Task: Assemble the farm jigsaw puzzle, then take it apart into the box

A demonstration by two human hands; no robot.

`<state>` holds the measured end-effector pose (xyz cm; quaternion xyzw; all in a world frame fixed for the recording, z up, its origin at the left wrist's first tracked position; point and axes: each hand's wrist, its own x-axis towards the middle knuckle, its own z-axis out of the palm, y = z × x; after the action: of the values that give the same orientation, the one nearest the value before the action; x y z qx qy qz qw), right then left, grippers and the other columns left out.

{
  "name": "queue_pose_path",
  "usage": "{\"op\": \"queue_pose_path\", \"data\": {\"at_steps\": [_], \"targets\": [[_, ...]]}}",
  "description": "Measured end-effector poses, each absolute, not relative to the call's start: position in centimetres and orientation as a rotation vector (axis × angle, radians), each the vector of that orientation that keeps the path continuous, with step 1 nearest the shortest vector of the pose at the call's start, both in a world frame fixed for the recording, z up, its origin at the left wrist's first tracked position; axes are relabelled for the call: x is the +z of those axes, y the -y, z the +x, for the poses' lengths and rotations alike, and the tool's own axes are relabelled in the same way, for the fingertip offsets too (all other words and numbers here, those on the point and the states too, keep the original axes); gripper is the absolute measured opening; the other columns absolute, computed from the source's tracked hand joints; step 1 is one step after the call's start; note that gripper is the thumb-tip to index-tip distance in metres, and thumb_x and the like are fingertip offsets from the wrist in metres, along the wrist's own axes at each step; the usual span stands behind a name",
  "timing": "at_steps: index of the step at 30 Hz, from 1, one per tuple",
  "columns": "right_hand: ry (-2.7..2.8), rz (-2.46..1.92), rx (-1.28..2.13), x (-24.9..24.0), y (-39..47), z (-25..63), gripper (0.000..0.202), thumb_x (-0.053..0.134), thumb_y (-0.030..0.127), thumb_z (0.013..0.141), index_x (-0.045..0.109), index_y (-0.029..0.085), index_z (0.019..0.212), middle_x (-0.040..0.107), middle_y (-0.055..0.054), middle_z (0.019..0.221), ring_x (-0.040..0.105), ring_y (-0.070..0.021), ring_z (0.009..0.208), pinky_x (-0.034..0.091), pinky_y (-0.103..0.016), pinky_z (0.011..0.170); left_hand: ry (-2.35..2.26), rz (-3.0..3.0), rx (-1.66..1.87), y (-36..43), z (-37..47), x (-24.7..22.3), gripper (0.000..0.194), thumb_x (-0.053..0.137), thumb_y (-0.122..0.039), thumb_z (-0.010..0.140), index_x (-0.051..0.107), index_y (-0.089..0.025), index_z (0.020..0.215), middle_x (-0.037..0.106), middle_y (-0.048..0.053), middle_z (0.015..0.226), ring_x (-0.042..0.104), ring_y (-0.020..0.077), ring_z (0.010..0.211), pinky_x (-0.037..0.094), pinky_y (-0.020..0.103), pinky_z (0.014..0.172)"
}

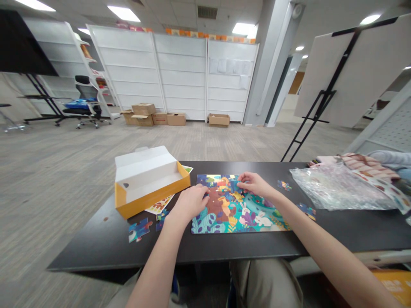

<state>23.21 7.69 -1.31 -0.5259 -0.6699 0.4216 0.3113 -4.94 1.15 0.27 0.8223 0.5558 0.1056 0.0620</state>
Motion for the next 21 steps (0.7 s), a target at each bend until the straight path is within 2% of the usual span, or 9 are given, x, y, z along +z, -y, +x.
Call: {"op": "queue_pose_path", "data": {"at_steps": [3, 6, 12, 17, 21], "targets": [[1.755, -1.365, 1.171, -1.2, -7.6, 23.1, 0.037, 0.083, 0.041, 0.068, 0.059, 0.018, 0.084, 0.064, 0.001, 0.076, 0.06, -0.0089, 0.055, 0.054, -0.022, 0.051, -1.672, 2.493, 0.32, -1.2, -4.7, 0.4, 0.021, 0.053, -0.026, 0.094, 0.069, -0.022, 0.105, 0.071, 0.006, 0.107, 0.069, 0.0228, 0.098, 0.052, 0.031, 0.081], [1.753, -1.348, 1.224, -1.3, -7.5, 23.1, 0.038, 0.084, 0.041, 0.067, 0.06, 0.018, 0.083, 0.063, 0.001, 0.076, 0.062, -0.0102, 0.059, 0.057, -0.024, 0.056, -1.657, 2.499, 0.31, -1.2, -4.4, 0.5, 0.02, 0.053, -0.025, 0.093, 0.069, -0.022, 0.105, 0.071, 0.006, 0.106, 0.069, 0.0236, 0.096, 0.052, 0.032, 0.08], [1.767, -1.338, 1.247, -1.7, -7.7, 23.2, 0.037, 0.084, 0.041, 0.067, 0.06, 0.018, 0.084, 0.064, 0.001, 0.076, 0.063, -0.0104, 0.061, 0.058, -0.024, 0.057, -1.642, 2.503, 0.309, -1.1, -4.1, 0.6, 0.021, 0.053, -0.024, 0.093, 0.069, -0.021, 0.105, 0.07, 0.007, 0.106, 0.068, 0.023, 0.097, 0.052, 0.032, 0.083], [1.74, -1.385, 1.137, -2.0, -8.4, 24.2, 0.036, 0.083, 0.039, 0.07, 0.061, 0.018, 0.089, 0.069, -0.001, 0.082, 0.062, -0.0093, 0.053, 0.051, -0.02, 0.046, -1.592, 2.522, 0.333, -1.2, -4.0, 0.4, 0.02, 0.053, -0.022, 0.093, 0.069, -0.021, 0.103, 0.069, 0.007, 0.107, 0.067, 0.022, 0.1, 0.051, 0.031, 0.086], [1.701, -1.4, 1.066, -1.8, -9.6, 25.0, 0.03, 0.082, 0.033, 0.071, 0.063, 0.018, 0.088, 0.071, -0.002, 0.082, 0.064, -0.0104, 0.055, 0.054, -0.021, 0.05, -1.575, 2.538, 0.344, -1.4, -3.9, 0.1, 0.02, 0.05, -0.022, 0.093, 0.069, -0.02, 0.101, 0.069, 0.007, 0.106, 0.067, 0.0226, 0.1, 0.052, 0.032, 0.085]]}}
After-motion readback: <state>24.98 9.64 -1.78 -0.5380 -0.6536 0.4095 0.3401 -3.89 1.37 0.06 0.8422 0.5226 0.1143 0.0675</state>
